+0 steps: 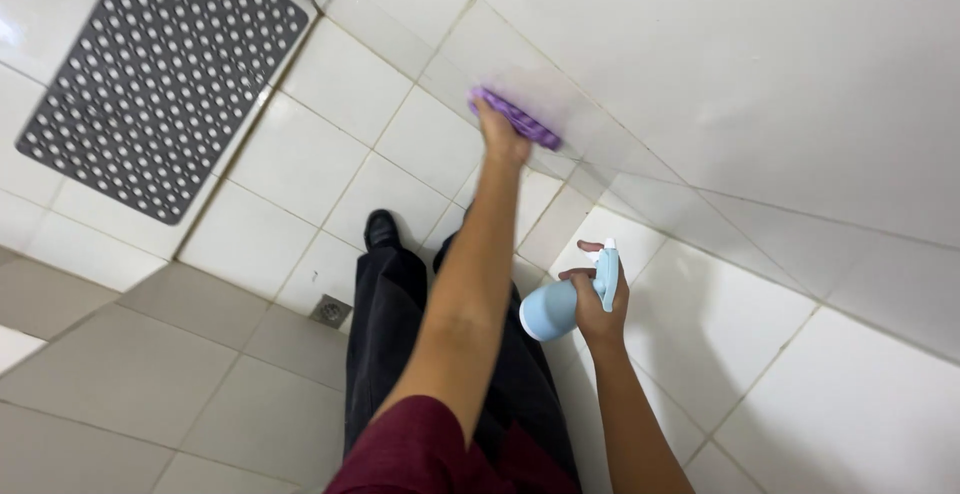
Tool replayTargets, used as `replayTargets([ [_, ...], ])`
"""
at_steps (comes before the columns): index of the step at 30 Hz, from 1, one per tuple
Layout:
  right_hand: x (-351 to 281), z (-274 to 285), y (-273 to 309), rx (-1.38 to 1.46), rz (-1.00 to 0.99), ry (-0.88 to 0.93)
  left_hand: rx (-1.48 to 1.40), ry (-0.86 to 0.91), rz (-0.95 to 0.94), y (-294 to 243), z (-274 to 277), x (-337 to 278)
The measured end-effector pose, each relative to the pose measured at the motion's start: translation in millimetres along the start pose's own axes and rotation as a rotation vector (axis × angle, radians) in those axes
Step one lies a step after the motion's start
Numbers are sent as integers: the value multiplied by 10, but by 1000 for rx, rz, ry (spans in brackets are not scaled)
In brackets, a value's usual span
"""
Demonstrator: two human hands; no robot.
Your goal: Cleaning bathroom tiled walls using a spray cleaning solution and a microfibre cloth.
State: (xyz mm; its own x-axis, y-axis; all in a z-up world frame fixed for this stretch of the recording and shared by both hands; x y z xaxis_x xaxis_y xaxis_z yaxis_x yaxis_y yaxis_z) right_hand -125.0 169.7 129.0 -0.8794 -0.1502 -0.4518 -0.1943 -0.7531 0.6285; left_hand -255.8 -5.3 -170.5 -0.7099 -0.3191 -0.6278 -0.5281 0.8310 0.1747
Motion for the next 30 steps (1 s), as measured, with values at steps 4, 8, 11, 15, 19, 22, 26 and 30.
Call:
replayTargets([
  [4, 167, 51, -144, 157, 81, 62, 327, 100, -384, -561, -1127, -950],
  [8, 335, -85, -25, -23, 124, 139, 563, 202, -619, -465, -2328, -2122],
  [11, 398, -173, 148, 33, 175, 160, 636, 140, -636, -520, -2132, -1640],
  [15, 344, -271, 330, 32, 177, 187, 177, -43, -264, -1206, -1015, -219],
  [19, 363, -290, 143, 79, 144, 171, 113, -21, -221, -870, -1439, -804],
  [22, 428, -410, -79, -42, 130, 224, 462, 106, -380, -303, -1986, -1727],
  [26, 324, -425, -16, -140, 474, 202, 845, 165, -762, -401, -2321, -1991],
  [30, 281, -383, 132, 108, 161, 211, 256, -27, -307, -1155, -1529, -552],
])
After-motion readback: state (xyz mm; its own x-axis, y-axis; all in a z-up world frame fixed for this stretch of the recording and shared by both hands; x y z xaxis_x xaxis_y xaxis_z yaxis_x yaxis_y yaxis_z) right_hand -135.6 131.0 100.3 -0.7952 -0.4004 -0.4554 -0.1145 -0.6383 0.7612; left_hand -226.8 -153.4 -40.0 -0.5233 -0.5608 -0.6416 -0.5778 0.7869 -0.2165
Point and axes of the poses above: each hand's wrist, its own x-axis towards the middle knuckle, its own z-axis out of the back of the hand, y = z × x, the point moved 8 cm from there along x, towards the middle knuckle
